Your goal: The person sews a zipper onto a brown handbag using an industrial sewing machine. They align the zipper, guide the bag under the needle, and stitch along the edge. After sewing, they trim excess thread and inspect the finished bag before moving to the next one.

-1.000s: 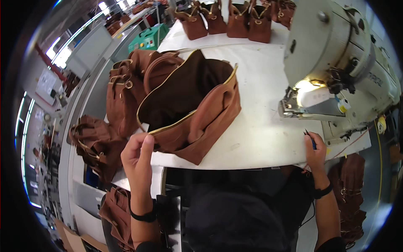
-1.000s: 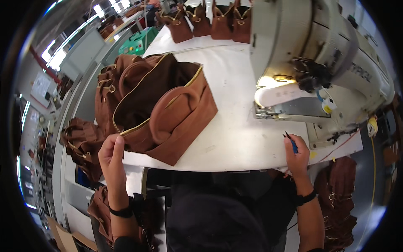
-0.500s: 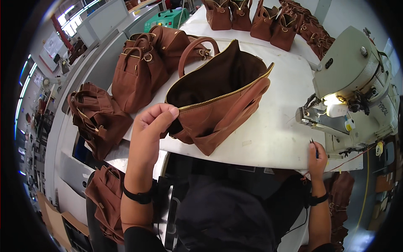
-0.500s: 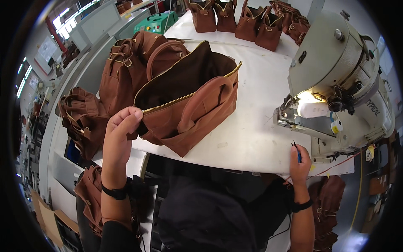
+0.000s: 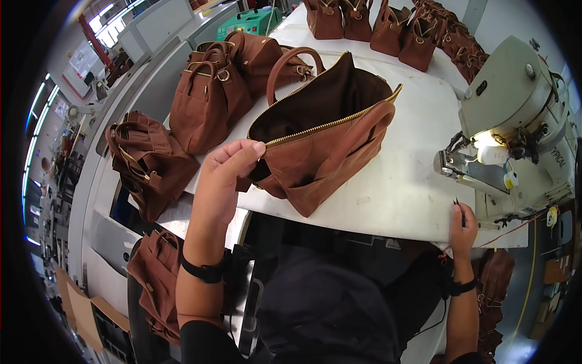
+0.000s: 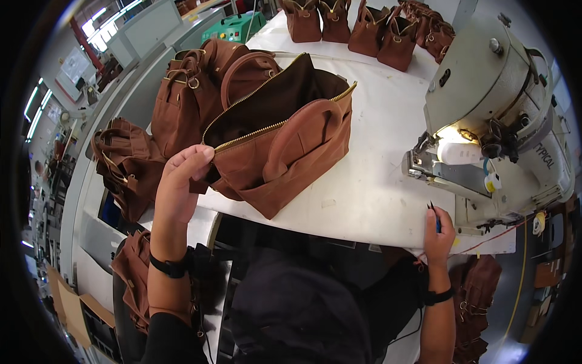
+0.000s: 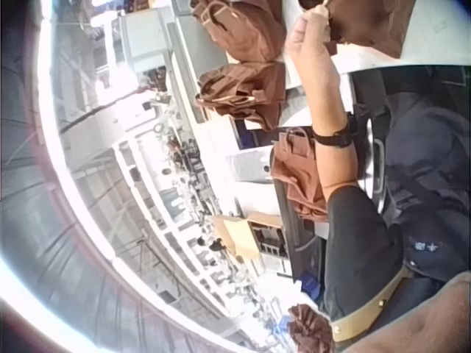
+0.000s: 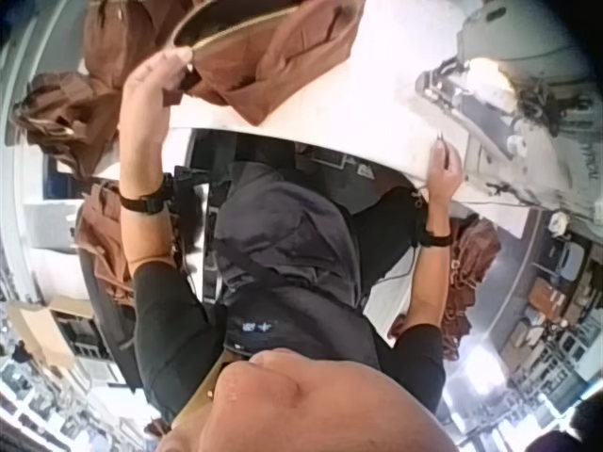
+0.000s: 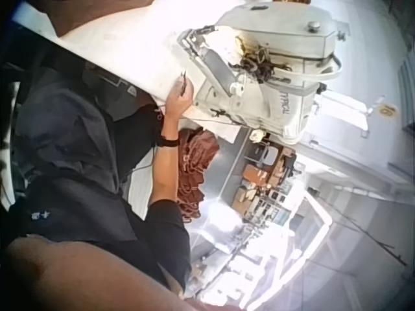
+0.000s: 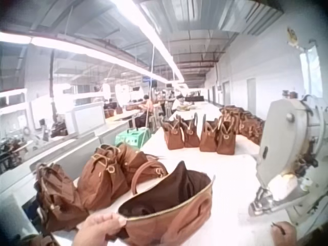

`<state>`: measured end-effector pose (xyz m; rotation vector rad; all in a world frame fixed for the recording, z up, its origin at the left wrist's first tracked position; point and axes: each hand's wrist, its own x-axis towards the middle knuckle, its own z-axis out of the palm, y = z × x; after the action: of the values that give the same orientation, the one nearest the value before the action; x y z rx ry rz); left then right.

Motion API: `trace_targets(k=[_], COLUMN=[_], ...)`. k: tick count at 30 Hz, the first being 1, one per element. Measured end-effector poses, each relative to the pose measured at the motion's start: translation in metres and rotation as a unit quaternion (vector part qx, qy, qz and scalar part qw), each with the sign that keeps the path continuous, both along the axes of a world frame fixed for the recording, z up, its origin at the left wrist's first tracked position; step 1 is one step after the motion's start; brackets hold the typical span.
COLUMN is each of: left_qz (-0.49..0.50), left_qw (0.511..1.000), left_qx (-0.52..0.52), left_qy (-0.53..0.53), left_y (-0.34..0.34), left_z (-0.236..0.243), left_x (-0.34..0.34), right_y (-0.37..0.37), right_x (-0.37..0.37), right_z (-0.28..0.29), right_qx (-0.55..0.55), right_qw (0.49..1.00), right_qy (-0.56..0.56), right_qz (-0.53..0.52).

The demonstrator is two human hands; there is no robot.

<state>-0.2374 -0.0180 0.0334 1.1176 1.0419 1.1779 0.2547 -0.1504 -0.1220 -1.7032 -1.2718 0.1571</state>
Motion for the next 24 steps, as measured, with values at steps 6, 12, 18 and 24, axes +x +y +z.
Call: trace_targets(k=[6, 12, 18, 24], left_qz=[0.003, 0.152, 0.233, -0.054], left_qw=[1.0, 0.959, 0.914, 0.986], left_qx=[-0.005, 0.208, 0.293, 0.11], left_qy=[-0.01, 0.121, 0.159, 0.112], left_y=[0.001, -0.019, -0.045, -0.026], left_z=[-0.002, 0.002, -0.044, -0.087], left_x=[-0.003, 0.012, 0.0, 0.042], right_y=[0.0, -0.003, 0.0, 0.0], right_x=[-0.003, 0.0, -0.009, -0.009], right_z=[0.002, -0.002, 0.012, 0.012], right_qx=[0.003, 0.004, 0.017, 0.024], right_qw=[1.0, 1.0, 0.999, 0.999], right_qy=[0.0, 0.004, -0.034, -0.031], right_qz=[0.003, -0.004, -0.003, -0.005])
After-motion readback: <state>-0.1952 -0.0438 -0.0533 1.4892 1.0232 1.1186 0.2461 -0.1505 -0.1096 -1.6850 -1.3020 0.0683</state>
